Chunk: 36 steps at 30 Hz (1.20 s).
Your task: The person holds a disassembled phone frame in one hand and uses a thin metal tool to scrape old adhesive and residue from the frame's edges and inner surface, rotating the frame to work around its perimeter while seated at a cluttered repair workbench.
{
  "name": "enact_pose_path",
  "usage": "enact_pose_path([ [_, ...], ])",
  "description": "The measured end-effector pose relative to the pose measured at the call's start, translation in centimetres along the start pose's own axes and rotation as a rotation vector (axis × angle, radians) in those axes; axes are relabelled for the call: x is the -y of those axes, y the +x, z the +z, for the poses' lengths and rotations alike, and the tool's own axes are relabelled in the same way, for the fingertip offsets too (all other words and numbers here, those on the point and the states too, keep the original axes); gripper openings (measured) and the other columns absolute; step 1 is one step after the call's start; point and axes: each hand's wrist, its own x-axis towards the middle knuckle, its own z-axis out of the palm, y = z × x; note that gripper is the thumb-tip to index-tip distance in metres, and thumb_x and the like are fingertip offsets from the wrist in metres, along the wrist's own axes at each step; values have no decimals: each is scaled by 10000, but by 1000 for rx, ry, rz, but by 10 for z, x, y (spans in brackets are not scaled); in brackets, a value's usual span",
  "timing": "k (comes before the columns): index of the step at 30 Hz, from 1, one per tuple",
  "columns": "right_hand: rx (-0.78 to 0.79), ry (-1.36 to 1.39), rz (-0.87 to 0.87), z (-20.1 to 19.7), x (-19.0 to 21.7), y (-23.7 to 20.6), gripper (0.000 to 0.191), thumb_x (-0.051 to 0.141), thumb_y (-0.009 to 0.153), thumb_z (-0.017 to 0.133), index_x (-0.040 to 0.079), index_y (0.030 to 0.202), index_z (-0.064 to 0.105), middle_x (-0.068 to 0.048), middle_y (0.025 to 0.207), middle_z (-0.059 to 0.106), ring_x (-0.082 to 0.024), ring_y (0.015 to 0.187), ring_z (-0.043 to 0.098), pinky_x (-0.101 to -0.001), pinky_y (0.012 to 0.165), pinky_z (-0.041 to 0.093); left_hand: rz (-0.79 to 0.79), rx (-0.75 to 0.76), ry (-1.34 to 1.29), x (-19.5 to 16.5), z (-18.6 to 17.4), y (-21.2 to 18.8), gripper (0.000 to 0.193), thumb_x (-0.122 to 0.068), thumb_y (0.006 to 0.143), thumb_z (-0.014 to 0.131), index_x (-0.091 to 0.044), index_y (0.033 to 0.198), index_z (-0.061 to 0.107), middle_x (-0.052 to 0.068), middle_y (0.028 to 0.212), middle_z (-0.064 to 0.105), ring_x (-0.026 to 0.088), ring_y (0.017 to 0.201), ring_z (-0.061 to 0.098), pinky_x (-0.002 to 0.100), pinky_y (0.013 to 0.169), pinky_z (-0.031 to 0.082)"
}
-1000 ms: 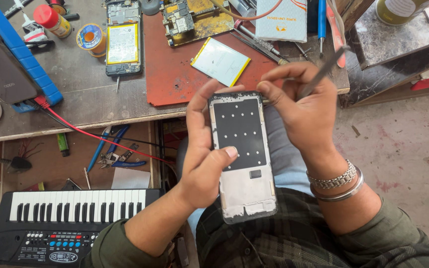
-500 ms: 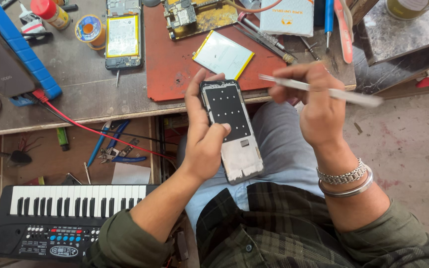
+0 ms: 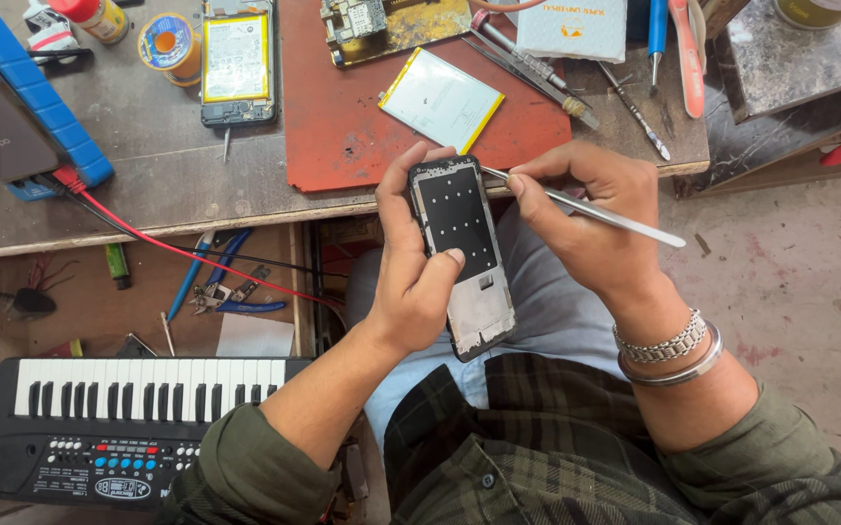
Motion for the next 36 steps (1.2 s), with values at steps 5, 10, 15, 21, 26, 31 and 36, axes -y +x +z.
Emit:
enact_pose_path([
  [5,-19,-8,-12,3,-1,-1,95,84,950,794,7,966,740,-69,857,749,-105,765,722,-243,695,549,4,-4,44,1,1,-1,847,32,843,459,-27,1623,134,176,1598,371,263,1445,477,396,1272,385],
  [10,-35,-39,-13,5,1,-2,90,76,936,800,7,956,746,-78,847,746,-119,752,723,-250,686,546,29,-9,121,0,1,-1,838,38,854,466,-21,1625,141,182,1568,376,258,1414,486,396,1280,382],
  [15,-60,-57,-50,9,3,-3,85,63,927,805,16,975,752,-90,876,749,-146,782,738,-263,711,553,15,-8,117,0,2,-1,824,32,851,458,-14,1609,135,190,1582,385,273,1426,504,398,1251,405],
  [21,-91,-98,-168,16,0,-3,93,40,948,798,20,1028,756,-102,973,761,-185,899,741,-292,802,563,63,-7,189,2,3,-1,819,39,865,456,-17,1622,148,195,1534,406,266,1409,500,406,1295,367],
  [26,-101,-35,-101,14,-5,-4,68,42,948,791,10,983,743,-99,924,755,-177,828,745,-282,746,555,16,-19,110,0,2,0,807,27,858,451,-11,1604,148,190,1525,426,267,1389,512,403,1250,400],
  [31,-83,-46,-118,10,-8,-4,87,41,924,798,2,938,721,-101,910,751,-175,810,743,-284,734,556,20,-27,106,-1,3,1,812,30,851,454,-9,1602,149,187,1544,413,271,1407,509,401,1250,397],
  [36,-83,-54,-99,14,-8,-5,93,45,922,809,4,942,728,-98,897,746,-173,789,732,-283,716,549,34,-21,131,1,3,0,812,35,865,463,-11,1610,144,188,1561,410,273,1414,508,402,1263,388],
])
